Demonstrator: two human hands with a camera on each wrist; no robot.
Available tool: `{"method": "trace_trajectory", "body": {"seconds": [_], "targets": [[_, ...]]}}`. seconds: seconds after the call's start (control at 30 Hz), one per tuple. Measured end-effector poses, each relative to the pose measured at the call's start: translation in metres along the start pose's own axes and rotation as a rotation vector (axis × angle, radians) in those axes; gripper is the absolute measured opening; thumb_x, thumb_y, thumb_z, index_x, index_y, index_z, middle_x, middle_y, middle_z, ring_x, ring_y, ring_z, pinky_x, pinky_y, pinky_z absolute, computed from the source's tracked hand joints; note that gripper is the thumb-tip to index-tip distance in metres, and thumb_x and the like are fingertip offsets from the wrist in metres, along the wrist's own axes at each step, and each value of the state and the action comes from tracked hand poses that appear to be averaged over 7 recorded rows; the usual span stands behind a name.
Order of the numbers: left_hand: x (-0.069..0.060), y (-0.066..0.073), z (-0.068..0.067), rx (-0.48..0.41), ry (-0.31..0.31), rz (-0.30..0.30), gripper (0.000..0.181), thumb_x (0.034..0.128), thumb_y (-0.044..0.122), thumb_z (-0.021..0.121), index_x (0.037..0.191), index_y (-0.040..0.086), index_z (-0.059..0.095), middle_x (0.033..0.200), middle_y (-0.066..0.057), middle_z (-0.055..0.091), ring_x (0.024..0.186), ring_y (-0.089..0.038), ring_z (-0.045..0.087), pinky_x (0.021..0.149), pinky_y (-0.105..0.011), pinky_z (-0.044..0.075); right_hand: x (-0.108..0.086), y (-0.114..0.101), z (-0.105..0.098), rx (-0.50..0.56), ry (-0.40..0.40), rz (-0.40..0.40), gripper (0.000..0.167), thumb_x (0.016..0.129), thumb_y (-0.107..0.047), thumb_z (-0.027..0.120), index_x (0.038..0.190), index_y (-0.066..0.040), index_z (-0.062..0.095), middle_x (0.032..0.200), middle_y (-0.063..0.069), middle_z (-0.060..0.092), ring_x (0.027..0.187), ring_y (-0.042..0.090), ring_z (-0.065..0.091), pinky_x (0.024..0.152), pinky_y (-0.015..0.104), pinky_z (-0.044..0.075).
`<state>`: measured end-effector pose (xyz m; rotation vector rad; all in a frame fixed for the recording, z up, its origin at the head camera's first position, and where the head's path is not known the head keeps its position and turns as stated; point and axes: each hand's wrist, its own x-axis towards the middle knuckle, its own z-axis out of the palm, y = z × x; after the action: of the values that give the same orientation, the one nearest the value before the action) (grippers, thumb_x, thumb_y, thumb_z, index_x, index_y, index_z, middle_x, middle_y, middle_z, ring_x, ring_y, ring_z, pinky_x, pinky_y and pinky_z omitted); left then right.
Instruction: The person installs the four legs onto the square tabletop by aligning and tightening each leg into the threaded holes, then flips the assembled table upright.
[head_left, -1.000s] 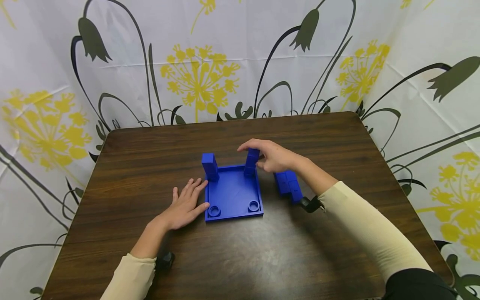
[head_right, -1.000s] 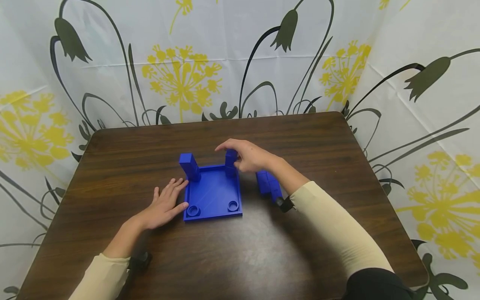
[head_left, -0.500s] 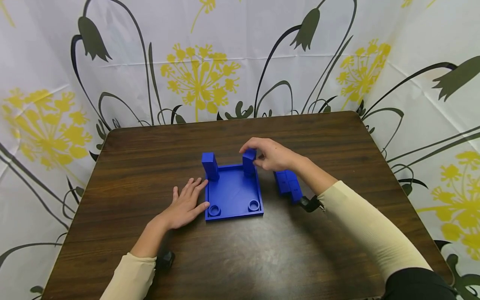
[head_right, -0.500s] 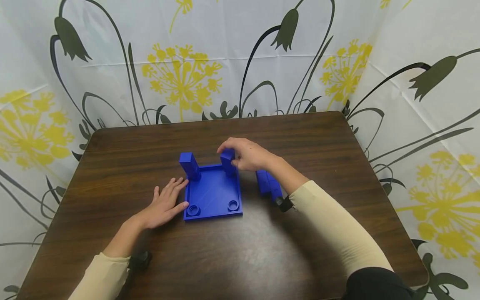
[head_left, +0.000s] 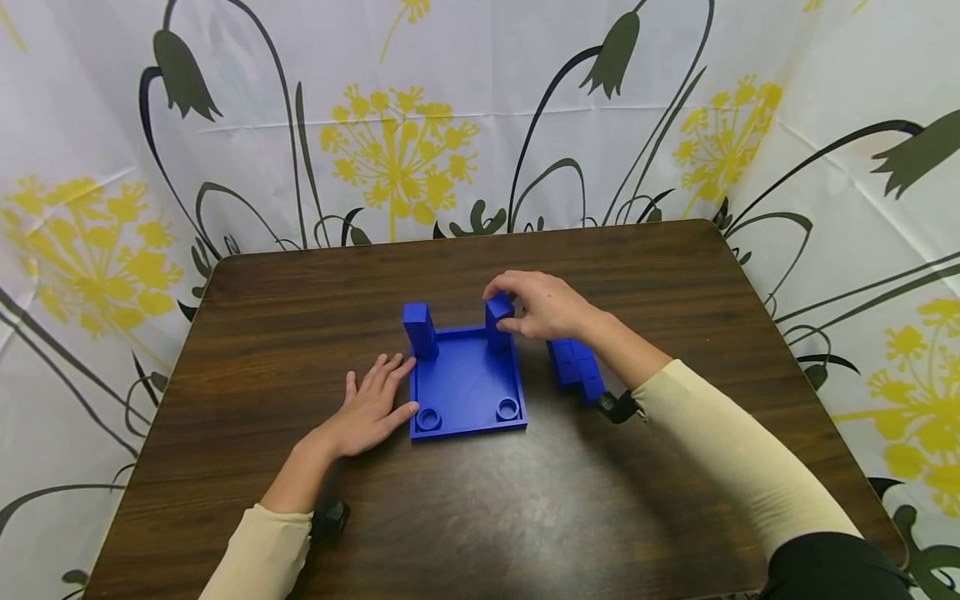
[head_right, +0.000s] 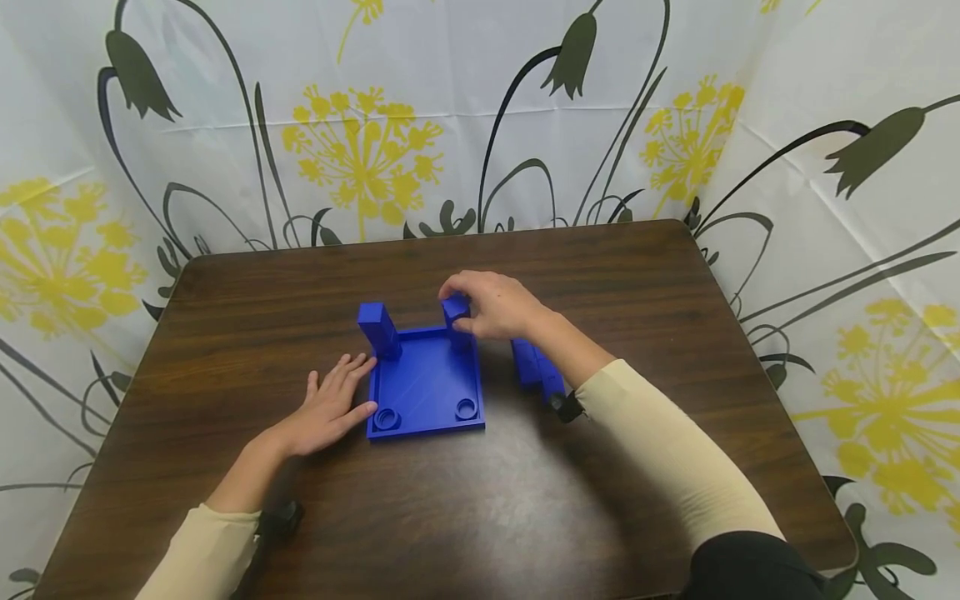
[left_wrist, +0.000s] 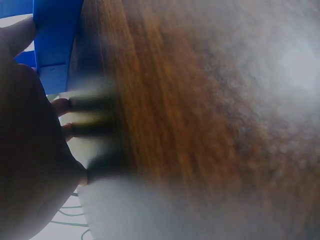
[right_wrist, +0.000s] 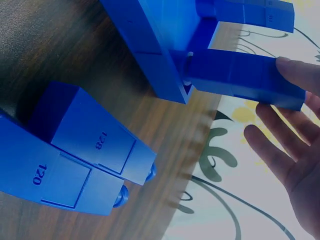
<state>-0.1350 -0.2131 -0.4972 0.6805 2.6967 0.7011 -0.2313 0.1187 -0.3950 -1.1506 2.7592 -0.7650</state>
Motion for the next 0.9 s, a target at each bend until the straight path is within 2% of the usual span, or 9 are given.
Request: {"method": "trace_trajectory", "body": {"seconds": [0.13, 0.33, 0.43, 0.57, 0.63, 0.7, 0.83, 0.9], "targets": [[0.0006, 0.0001, -0.0002, 0.015, -0.019, -0.015, 0.071, 0.1021, 0.05, 0.043, 0.158, 0.019, 0.014, 0.162, -0.016, 0.009, 0.148, -0.038, -0.003, 0.103, -0.073, -0.009, 0.001, -0.0018, 0.0017, -0.04, 0.025, 0.041, 0.036, 0.083, -0.031, 0.079, 0.113, -0.017, 0.064, 0.106, -0.005, 0.064, 0.091, 0.012, 0.059, 0.078, 0.034, 0.049], [0.001, -0.0008, 0.0011, 0.017, -0.028, -0.021, 0.071, 0.1022, 0.05, 0.042, 0.159, 0.019, 0.013, 0.163, -0.015, 0.007, 0.148, -0.037, -0.005, 0.103, -0.072, -0.01, 0.0022, -0.0042, 0.0036, -0.059, 0.042, 0.104, 0.037, 0.079, -0.037, 0.08, 0.107, -0.02, 0.062, 0.094, -0.007, 0.063, 0.082, 0.01, 0.059, 0.07, 0.033, 0.048], [0.0018, -0.0005, 0.0005, 0.017, -0.028, -0.021, 0.071, 0.1022, 0.05, 0.042, 0.159, 0.019, 0.013, 0.163, -0.015, 0.007, 0.148, -0.037, -0.005, 0.103, -0.072, -0.01, 0.0022, -0.0037, 0.004, -0.077, 0.042, 0.102, 0.042, 0.079, -0.042, 0.08, 0.11, -0.021, 0.062, 0.1, -0.006, 0.064, 0.085, 0.009, 0.06, 0.073, 0.033, 0.049], [0.0021, 0.0001, -0.0002, 0.018, -0.028, -0.021, 0.071, 0.1024, 0.048, 0.044, 0.159, 0.019, 0.013, 0.163, -0.015, 0.007, 0.148, -0.038, -0.005, 0.103, -0.072, -0.01, -0.0001, -0.0029, 0.0038, -0.101, 0.014, 0.088, 0.054, 0.079, -0.046, 0.08, 0.124, -0.023, 0.06, 0.115, -0.005, 0.061, 0.095, 0.011, 0.06, 0.078, 0.036, 0.049], [0.0019, 0.0003, -0.0004, 0.018, -0.028, -0.022, 0.07, 0.1026, 0.047, 0.044, 0.159, 0.019, 0.013, 0.162, -0.015, 0.007, 0.148, -0.037, -0.005, 0.103, -0.072, -0.011, -0.0014, -0.0026, 0.0029, -0.101, -0.007, 0.075, 0.057, 0.08, -0.042, 0.079, 0.13, -0.024, 0.058, 0.12, -0.004, 0.059, 0.099, 0.013, 0.059, 0.08, 0.038, 0.049], [0.0018, 0.0001, -0.0002, 0.019, -0.026, -0.021, 0.07, 0.1027, 0.046, 0.044, 0.159, 0.019, 0.013, 0.162, -0.015, 0.008, 0.148, -0.037, -0.005, 0.103, -0.072, -0.011, -0.0022, -0.0023, 0.0016, -0.086, -0.03, 0.061, 0.057, 0.082, -0.035, 0.079, 0.134, -0.024, 0.057, 0.123, -0.004, 0.056, 0.095, 0.014, 0.058, 0.079, 0.037, 0.048], [0.0023, -0.001, 0.0008, 0.02, -0.024, -0.019, 0.07, 0.1026, 0.046, 0.045, 0.159, 0.019, 0.013, 0.162, -0.015, 0.008, 0.148, -0.037, -0.005, 0.103, -0.072, -0.011, -0.0026, -0.0019, -0.0023, -0.045, -0.071, 0.02, 0.056, 0.085, -0.013, 0.075, 0.137, -0.023, 0.056, 0.131, -0.003, 0.052, 0.091, 0.014, 0.055, 0.076, 0.034, 0.048], [0.0025, -0.0015, 0.001, 0.019, -0.023, -0.02, 0.07, 0.1025, 0.047, 0.045, 0.159, 0.02, 0.013, 0.163, -0.014, 0.008, 0.148, -0.037, -0.005, 0.103, -0.072, -0.011, -0.002, -0.0017, -0.0041, -0.042, -0.085, -0.006, 0.059, 0.085, -0.006, 0.071, 0.139, -0.023, 0.055, 0.138, -0.002, 0.05, 0.099, 0.015, 0.056, 0.076, 0.033, 0.048]]}}
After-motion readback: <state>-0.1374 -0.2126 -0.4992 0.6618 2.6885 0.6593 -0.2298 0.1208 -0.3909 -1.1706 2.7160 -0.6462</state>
